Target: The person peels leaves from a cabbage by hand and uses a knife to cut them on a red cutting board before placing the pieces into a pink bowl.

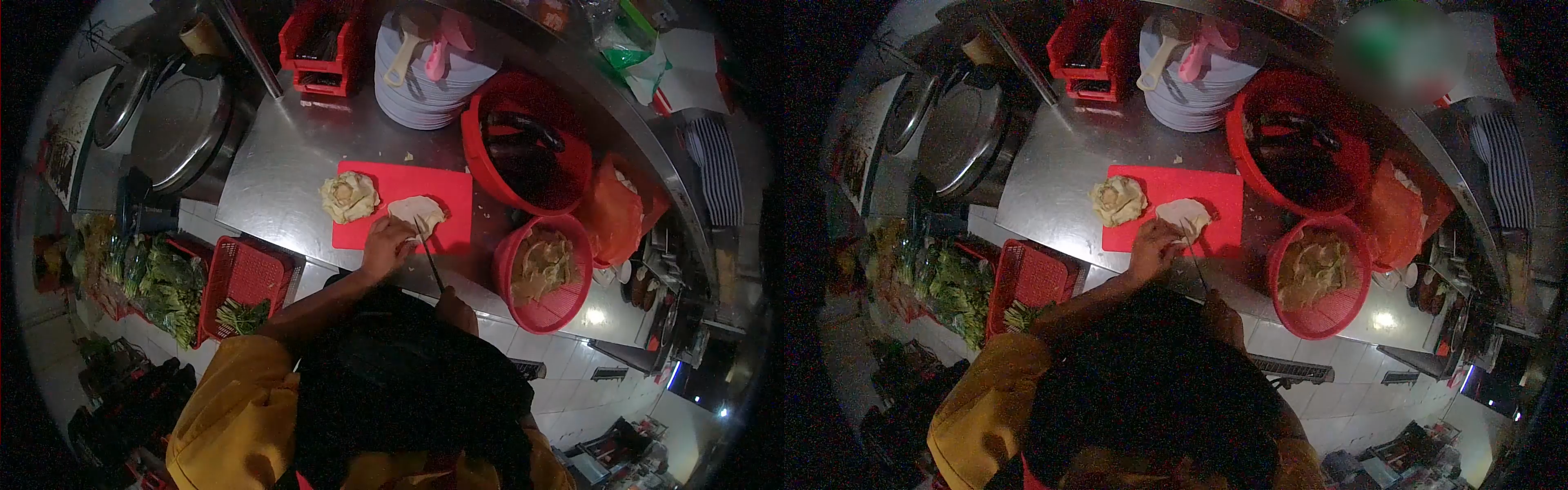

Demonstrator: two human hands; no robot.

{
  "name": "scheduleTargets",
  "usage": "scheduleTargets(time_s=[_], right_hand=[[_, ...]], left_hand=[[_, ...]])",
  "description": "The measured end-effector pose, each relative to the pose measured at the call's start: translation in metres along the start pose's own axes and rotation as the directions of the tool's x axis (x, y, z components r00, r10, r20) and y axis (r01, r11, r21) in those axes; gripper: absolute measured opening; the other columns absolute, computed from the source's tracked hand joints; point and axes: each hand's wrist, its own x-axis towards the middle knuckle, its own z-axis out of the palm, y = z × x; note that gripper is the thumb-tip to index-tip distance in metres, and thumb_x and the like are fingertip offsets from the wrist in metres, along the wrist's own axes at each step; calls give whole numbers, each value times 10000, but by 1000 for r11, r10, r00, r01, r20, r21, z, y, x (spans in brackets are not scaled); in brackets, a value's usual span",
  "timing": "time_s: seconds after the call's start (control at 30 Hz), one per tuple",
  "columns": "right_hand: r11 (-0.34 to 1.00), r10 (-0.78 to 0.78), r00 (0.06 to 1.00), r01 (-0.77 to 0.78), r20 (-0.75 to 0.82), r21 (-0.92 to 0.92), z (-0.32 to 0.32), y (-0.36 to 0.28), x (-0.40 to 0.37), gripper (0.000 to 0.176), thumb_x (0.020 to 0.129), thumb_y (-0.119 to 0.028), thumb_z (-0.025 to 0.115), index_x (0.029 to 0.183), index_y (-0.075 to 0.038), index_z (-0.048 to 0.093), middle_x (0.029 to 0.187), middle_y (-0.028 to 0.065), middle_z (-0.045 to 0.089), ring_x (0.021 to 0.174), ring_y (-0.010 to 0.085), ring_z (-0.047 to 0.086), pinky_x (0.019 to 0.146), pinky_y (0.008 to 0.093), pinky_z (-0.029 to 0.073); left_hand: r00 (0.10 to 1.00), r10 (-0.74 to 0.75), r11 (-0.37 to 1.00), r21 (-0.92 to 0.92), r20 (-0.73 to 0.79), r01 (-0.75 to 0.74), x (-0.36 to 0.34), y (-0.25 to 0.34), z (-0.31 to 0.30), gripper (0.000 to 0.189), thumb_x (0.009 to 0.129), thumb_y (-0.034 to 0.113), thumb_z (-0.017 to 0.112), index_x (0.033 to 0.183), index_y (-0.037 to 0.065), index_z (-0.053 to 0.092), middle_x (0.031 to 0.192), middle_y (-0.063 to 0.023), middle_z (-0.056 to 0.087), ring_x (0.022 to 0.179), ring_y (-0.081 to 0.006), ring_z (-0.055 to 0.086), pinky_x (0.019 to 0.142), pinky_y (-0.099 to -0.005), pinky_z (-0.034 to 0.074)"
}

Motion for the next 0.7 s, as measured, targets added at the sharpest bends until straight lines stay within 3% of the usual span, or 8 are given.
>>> scheduleTargets(time_s=[0.13, 0.2, 0.33, 0.4, 0.43, 0.53, 0.63, 0.7], right_hand=[[992, -121, 992, 122, -31, 23, 2, 2, 8, 407, 912, -118, 525, 1273, 61, 576, 1175, 254, 656, 951, 337, 707, 752, 418, 596], [982, -172, 981, 163, -91, -99, 0, 0, 12, 415, 927, -127, 510, 1296, 56, 563, 1163, 240, 654, 964, 339, 700, 767, 425, 592], [1000, -21, 1000, 21, 6, -5, -4, -7, 27, 375, 934, -138, 502, 1257, 32, 589, 1107, 234, 663, 946, 349, 696, 776, 430, 588], [956, -277, 909, 294, -310, 8, 20, 9, 37, 294, 934, -145, 506, 1149, 5, 637, 1046, 234, 675, 893, 365, 697, 749, 435, 590], [955, -281, 908, 297, -310, 4, 29, 14, 46, 294, 934, -145, 506, 1149, 5, 637, 1046, 234, 675, 893, 365, 697, 749, 435, 590], [907, -421, 845, 386, -330, -170, 48, 22, 72, 258, 930, -162, 523, 1088, -18, 668, 975, 220, 680, 843, 342, 705, 682, 424, 590], [793, -597, 662, 399, -454, -460, 57, 23, 87, 368, 898, -161, 567, 1164, 89, 615, 823, 133, 670, 619, 227, 655, 539, 346, 546], [743, -575, 667, 184, -474, -644, 65, 16, 95, 409, 897, -168, 574, 1213, 91, 577, 817, 140, 672, 634, 243, 669, 540, 359, 548]], left_hand=[[999, 19, 1000, 8, -46, -18, -1, 1, 2, 190, 751, 109, 779, 925, 77, 711, 999, -68, 715, 1014, -276, 626, 966, -440, 458], [999, -9, 1000, -19, -30, 9, -1, 0, 1, 194, 746, 102, 774, 927, 77, 711, 994, -70, 713, 1012, -280, 626, 963, -440, 456], [999, -37, 999, -30, 9, 37, -1, -2, -1, 201, 739, 76, 755, 935, 76, 711, 984, -74, 708, 1002, -293, 626, 957, -435, 453], [999, -39, 998, -58, 5, 39, -1, 1, -1, 205, 739, 70, 751, 940, 76, 710, 983, -76, 707, 1006, -293, 623, 958, -434, 453], [999, -42, 996, -84, 3, 42, -1, 1, -2, 209, 739, 63, 747, 944, 76, 709, 983, -77, 705, 1010, -294, 621, 959, -433, 453], [999, 51, 997, -54, 13, -50, 2, 1, -6, 216, 741, 58, 743, 953, 78, 707, 973, -74, 702, 1018, -291, 617, 961, -438, 453], [1000, 23, 998, -56, -1, -23, 3, 3, -5, 222, 739, 56, 739, 957, 82, 707, 973, -71, 696, 1035, -287, 609, 967, -445, 453], [999, 33, 998, -51, 8, -32, 3, 2, -6, 216, 739, 57, 737, 951, 80, 701, 980, -70, 692, 1040, -289, 605, 972, -447, 453]])
